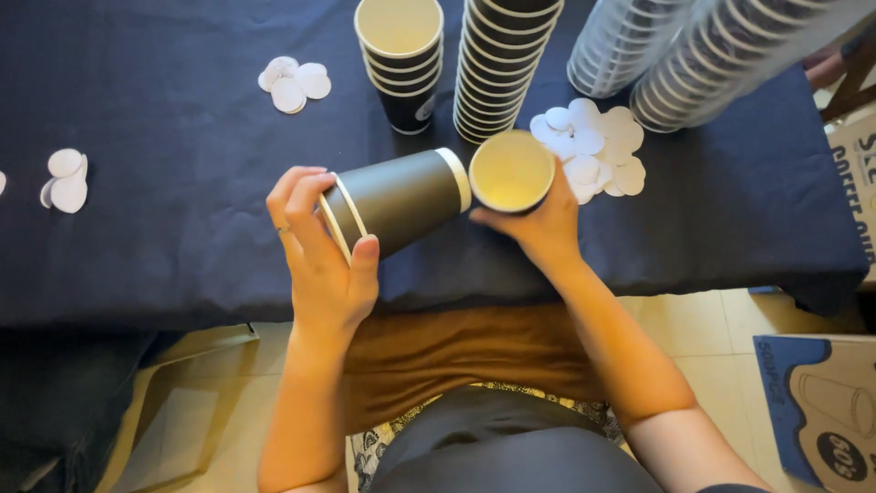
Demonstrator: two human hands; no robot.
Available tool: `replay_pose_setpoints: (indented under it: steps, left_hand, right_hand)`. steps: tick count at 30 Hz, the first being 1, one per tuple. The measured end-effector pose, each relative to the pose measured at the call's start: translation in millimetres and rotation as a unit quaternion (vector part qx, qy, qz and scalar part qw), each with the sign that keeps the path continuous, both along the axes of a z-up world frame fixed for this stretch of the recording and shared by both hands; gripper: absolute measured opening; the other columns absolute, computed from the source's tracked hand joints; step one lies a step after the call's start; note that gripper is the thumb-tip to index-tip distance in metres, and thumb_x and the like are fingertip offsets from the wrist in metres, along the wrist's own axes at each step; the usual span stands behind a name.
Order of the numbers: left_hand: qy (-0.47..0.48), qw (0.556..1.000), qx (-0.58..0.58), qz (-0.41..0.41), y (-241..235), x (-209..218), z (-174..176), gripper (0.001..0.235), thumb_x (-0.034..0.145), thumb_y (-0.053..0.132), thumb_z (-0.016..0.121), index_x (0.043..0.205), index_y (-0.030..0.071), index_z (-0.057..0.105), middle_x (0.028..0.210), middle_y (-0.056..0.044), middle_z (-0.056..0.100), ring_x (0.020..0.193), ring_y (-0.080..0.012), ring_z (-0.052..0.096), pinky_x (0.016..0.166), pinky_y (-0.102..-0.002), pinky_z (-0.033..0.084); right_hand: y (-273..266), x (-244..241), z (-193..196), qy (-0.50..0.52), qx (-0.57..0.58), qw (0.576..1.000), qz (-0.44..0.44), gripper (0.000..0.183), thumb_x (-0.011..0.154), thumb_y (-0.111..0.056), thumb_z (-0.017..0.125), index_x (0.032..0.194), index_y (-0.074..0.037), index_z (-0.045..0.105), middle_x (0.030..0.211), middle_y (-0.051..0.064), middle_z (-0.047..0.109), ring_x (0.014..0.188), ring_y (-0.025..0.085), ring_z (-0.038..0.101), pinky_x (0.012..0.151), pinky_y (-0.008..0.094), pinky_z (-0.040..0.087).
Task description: Applying small circular stickers to the exterior of paper coffee cups
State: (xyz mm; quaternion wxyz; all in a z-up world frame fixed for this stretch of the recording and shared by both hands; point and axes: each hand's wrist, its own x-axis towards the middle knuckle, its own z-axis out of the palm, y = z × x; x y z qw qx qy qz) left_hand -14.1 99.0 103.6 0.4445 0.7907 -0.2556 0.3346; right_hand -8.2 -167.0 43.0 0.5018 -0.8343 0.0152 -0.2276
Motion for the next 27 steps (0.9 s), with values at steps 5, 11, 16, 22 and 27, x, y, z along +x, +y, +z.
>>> replay_pose_setpoints:
  steps: [5,11,16,22,27]
  left_hand:
    - [-0.033,0.995,0.087,0.038,-5.7,-0.6,-9.5,0.058,0.104,0.051,0.05,0.129,-0.001,0.054,0.121,-0.02,0.051,0.116,-0.0431,0.057,0.101,-0.053,0.049]
    - [-0.124,0.974,0.191,-0.001,-18.4,-15.1,3.7,0.045,0.091,0.043,0.069,0.12,0.008,0.069,0.11,-0.019,0.063,0.099,-0.0398,0.065,0.094,-0.05,0.054]
    - [-0.174,0.963,0.185,-0.095,-35.1,-47.5,7.6,0.042,0.09,0.049,0.062,0.113,0.015,0.072,0.106,-0.017,0.067,0.089,-0.0374,0.068,0.089,-0.047,0.058]
    - [-0.246,0.944,0.214,-0.054,-35.7,-37.7,9.4,0.036,0.095,0.046,0.049,0.11,0.022,0.072,0.105,-0.015,0.067,0.082,-0.0358,0.067,0.084,-0.043,0.061]
    - [-0.177,0.976,0.125,-0.012,-12.5,-23.1,23.0,0.037,0.088,0.052,0.062,0.097,0.017,0.073,0.105,-0.012,0.068,0.087,-0.0334,0.069,0.08,-0.046,0.06]
  right_hand:
    - [-4.6,-1.6,18.9,-0.009,-0.009,0.997,-0.077,0.133,0.059,-0.022,0.106,0.153,-0.002,0.015,0.151,0.043,0.042,0.137,0.06,0.044,0.121,0.065,0.032]
    - [11.4,-63.2,44.8,-0.204,-0.138,0.964,0.096,0.131,0.046,-0.058,0.098,0.146,0.005,0.042,0.145,0.022,0.051,0.139,0.036,0.042,0.124,0.046,0.018]
    - [36.8,-68.1,30.8,-0.089,-0.044,0.932,0.348,0.098,0.068,-0.054,0.087,0.136,0.005,0.05,0.126,0.023,0.059,0.118,0.04,0.058,0.105,0.051,0.045]
    - [56.0,-64.8,-3.4,-0.228,-0.135,0.954,0.138,0.07,0.063,-0.039,0.098,0.116,-0.003,0.068,0.108,0.008,0.073,0.091,0.029,0.069,0.087,0.04,0.055]
    - [37.6,-34.0,-8.3,-0.423,-0.217,0.879,0.028,0.037,0.079,-0.019,0.087,0.099,0.001,0.063,0.089,0.013,0.07,0.069,0.036,0.067,0.059,0.046,0.052]
